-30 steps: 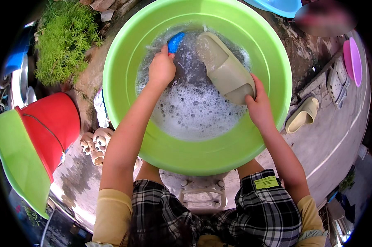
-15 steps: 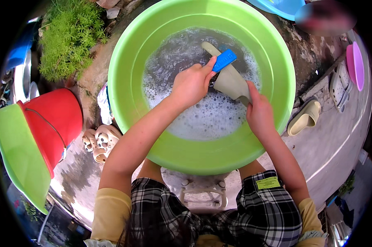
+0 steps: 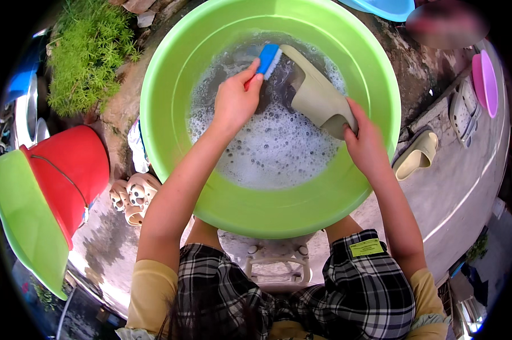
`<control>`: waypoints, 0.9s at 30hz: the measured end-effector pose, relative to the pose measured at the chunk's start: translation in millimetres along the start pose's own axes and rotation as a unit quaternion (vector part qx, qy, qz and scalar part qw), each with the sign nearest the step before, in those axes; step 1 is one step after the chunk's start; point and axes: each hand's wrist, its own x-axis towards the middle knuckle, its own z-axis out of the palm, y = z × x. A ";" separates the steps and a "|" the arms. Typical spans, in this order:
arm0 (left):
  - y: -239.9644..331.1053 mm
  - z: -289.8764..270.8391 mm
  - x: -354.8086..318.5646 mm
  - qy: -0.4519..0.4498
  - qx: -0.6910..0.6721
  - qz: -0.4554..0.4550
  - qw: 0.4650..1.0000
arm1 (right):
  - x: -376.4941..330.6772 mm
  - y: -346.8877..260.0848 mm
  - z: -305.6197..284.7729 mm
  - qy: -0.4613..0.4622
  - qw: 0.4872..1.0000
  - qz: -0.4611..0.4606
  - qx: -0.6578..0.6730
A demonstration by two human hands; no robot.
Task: The person scrubs a beige slipper with a blue brush in a green basin filled with soapy water. They repeatedly dip the slipper and brush into the water, scrubbing the sole and upper surfaces of the footwear.
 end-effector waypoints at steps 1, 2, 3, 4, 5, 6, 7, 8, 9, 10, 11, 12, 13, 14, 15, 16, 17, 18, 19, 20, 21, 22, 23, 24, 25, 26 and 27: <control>16.6 2.1 -15.6 -0.041 -0.040 0.022 0.998 | 2.5 -5.7 -2.0 0.000 1.000 -0.006 -0.012; 22.9 11.6 -30.4 -0.042 -0.061 0.120 0.990 | 5.4 -10.2 -2.5 0.000 1.000 -0.013 -0.024; 26.9 15.2 -32.5 -0.043 0.002 0.145 0.988 | 6.4 -13.0 -5.5 -0.002 0.998 -0.015 -0.053; 31.1 16.7 -33.2 -0.044 0.065 0.170 0.982 | 7.0 -15.7 -8.4 -0.004 0.997 -0.017 -0.081; 33.0 15.0 -34.5 -0.043 0.130 0.191 0.972 | 7.0 -19.6 -10.6 -0.008 0.994 -0.021 -0.108; 17.1 12.3 -16.8 -0.010 0.181 0.148 0.972 | 7.2 -25.6 -12.5 -0.017 0.993 -0.021 -0.118; 0.1 4.1 -2.3 0.031 0.228 0.121 0.966 | 5.9 -31.5 -14.4 -0.026 0.991 -0.020 -0.128; -6.4 -3.9 11.9 0.014 0.268 0.075 0.960 | 5.4 -32.1 -18.3 -0.033 0.989 -0.016 -0.143; -12.8 -12.8 16.9 0.006 0.288 0.042 0.957 | 4.3 -31.9 -17.9 -0.030 0.990 -0.006 -0.134; -19.5 -17.4 21.2 0.034 0.287 0.033 0.957 | 3.5 -31.3 -17.3 -0.027 0.992 0.003 -0.125; -24.6 -21.0 23.6 0.060 0.286 0.026 0.956 | 1.5 -32.5 -17.8 -0.023 0.993 0.016 -0.118; -33.9 -24.3 27.3 0.063 0.253 0.009 0.965 | 3.8 -33.0 -16.3 -0.025 0.993 -0.005 -0.115; -45.7 -25.1 29.9 0.067 0.221 -0.007 0.973 | 6.3 -32.8 -15.1 -0.026 0.993 -0.025 -0.111; -43.3 -24.7 27.9 0.067 0.185 -0.025 0.980 | 6.8 -32.3 -15.3 -0.029 0.993 -0.042 -0.111; -40.0 -22.7 25.0 0.032 0.125 -0.028 0.991 | 7.6 -34.4 -16.6 -0.035 0.991 -0.037 -0.121; -35.6 -18.4 19.2 -0.004 0.064 -0.031 0.997 | 9.1 -39.4 -19.0 -0.041 0.990 -0.032 -0.130; -21.8 -14.4 11.3 -0.040 0.002 -0.033 0.999 | 10.7 -43.4 -21.1 -0.046 0.989 -0.026 -0.141; -5.8 -8.2 -2.5 -0.084 -0.055 -0.005 0.995 | 10.9 -46.0 -21.7 -0.049 0.989 -0.021 -0.140; 11.4 -2.4 -18.6 -0.127 -0.111 0.021 0.985 | 12.0 -48.1 -22.0 -0.053 0.989 -0.017 -0.139; 28.3 1.1 -33.3 -0.137 -0.055 0.072 0.986 | 14.7 -47.3 -21.7 -0.056 0.989 -0.014 -0.137; 45.1 3.7 -47.3 -0.147 0.000 0.124 0.981 | 15.7 -41.4 -21.1 -0.028 0.992 -0.020 -0.124; 54.5 5.5 -54.2 -0.158 0.053 0.176 0.970 | 13.7 -33.0 -21.9 0.000 0.993 -0.024 -0.113; 48.7 4.6 -51.2 -0.129 0.047 0.146 0.980 | 14.2 -29.0 -20.5 0.026 0.994 -0.033 -0.096; 33.8 3.3 -41.6 -0.100 0.040 0.116 0.987 | 18.8 -33.4 -23.6 0.022 0.999 0.022 -0.036; 19.0 0.0 -31.6 -0.070 0.033 0.087 0.993 | 25.0 -41.6 -30.8 0.017 0.997 0.077 0.025; 5.4 -6.2 -24.4 -0.094 0.036 0.043 0.994 | 29.0 -46.4 -35.8 0.011 0.987 0.136 0.083; 7.5 -6.2 -27.1 -0.126 -0.034 -0.002 0.991 | 36.4 -46.7 -37.2 0.019 0.984 0.141 0.109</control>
